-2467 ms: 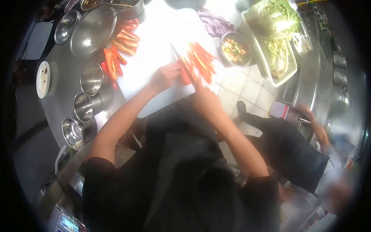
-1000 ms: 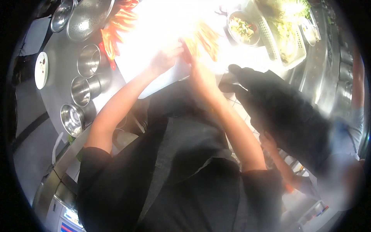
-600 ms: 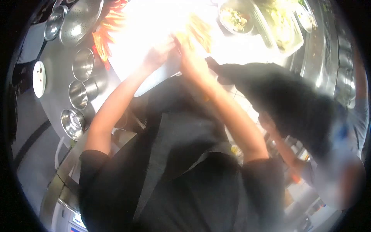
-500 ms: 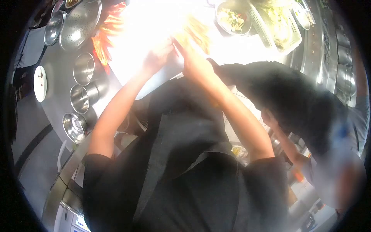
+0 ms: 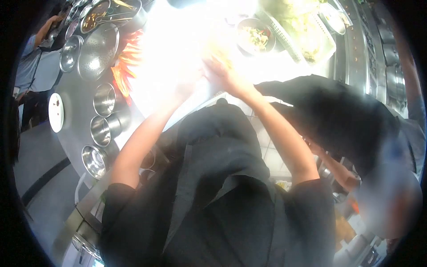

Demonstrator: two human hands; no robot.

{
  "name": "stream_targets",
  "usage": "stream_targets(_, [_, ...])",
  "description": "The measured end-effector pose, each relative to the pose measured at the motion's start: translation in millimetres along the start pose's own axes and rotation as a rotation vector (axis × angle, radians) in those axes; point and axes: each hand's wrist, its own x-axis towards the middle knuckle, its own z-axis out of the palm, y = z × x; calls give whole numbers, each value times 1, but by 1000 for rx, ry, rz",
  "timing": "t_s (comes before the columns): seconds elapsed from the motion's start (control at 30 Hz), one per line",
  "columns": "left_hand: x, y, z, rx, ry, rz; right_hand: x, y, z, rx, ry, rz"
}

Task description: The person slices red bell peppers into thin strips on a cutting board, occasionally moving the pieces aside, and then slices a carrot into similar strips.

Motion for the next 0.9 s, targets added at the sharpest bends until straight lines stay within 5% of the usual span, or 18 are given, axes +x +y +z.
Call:
stream_targets(0.07, [25, 20, 2, 250, 60, 146, 5, 21, -2, 133, 24, -67])
stream_targets(0.27, [17, 58, 9, 126, 89, -146, 0, 50, -26, 267, -153, 390])
stream_targets(0.33, [9, 67, 15, 337, 15, 139, -1, 51, -36, 232, -178, 336])
stream_targets(0.53, [27, 82, 34, 424, -175, 97, 0, 83, -19, 360, -141, 256])
stream_targets(0.73, [36, 85, 32, 578, -199, 352, 5, 93, -21, 430, -159, 148])
stream_targets(0.9, [43, 97, 7, 524, -193, 194, 2, 103, -38, 379, -67, 160])
